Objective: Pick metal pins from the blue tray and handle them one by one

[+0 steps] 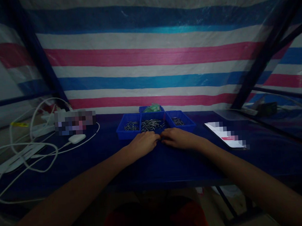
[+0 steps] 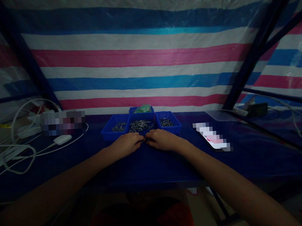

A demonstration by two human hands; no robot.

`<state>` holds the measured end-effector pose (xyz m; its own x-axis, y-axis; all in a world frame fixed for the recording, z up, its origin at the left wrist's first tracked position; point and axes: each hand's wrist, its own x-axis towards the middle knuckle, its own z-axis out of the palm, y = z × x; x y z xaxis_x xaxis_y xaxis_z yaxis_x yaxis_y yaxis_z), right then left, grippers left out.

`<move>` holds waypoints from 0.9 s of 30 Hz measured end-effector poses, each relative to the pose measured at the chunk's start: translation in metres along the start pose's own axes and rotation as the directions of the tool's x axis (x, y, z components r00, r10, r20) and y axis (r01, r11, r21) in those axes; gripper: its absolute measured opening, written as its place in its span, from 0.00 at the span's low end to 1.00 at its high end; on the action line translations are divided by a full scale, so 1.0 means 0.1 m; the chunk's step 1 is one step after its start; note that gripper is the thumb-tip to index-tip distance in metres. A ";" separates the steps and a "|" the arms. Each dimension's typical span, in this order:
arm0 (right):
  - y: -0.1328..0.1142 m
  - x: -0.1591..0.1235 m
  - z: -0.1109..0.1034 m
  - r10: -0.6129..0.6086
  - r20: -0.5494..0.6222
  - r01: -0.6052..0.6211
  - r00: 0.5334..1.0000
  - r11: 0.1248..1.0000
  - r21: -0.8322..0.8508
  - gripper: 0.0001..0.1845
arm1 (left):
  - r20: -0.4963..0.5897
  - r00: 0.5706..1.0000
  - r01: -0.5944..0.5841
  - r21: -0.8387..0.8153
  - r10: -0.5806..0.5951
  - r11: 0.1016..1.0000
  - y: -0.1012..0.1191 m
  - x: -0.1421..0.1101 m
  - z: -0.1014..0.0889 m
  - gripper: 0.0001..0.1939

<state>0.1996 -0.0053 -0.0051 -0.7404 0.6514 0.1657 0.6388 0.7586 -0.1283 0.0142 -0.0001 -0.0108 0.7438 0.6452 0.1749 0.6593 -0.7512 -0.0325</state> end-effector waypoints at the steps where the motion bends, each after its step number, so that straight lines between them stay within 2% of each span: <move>1: 0.00 0.00 0.01 0.001 0.001 -0.001 1.000 1.000 -0.005 0.07 | 0.005 1.000 -0.006 0.000 0.006 1.000 0.00 0.00 0.00 0.11; 9: -0.01 0.01 0.00 -0.001 0.007 0.001 1.000 0.999 0.037 0.10 | -0.081 0.996 -0.028 0.019 0.030 0.999 -0.01 0.02 -0.02 0.06; 15: -0.03 0.02 -0.03 -0.007 -0.013 0.007 1.000 1.000 0.004 0.09 | -0.091 0.996 0.007 0.022 -0.005 1.000 0.02 0.00 -0.06 0.06; 22: -0.02 0.02 -0.04 0.014 -0.057 -0.013 0.998 1.000 0.008 0.08 | -0.034 0.995 0.095 0.038 -0.094 0.995 -0.04 0.00 -0.04 0.09; 27: -0.01 0.02 -0.03 0.027 -0.038 -0.027 0.999 1.000 0.010 0.08 | -0.092 0.994 0.058 0.019 -0.056 0.998 -0.01 0.00 -0.08 0.08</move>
<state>0.1982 -0.0050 -0.0022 -0.7144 0.6709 0.1988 0.6562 0.7410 -0.1425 0.0123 -0.0005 -0.0032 0.6925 0.6703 0.2667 0.7030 -0.7100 -0.0409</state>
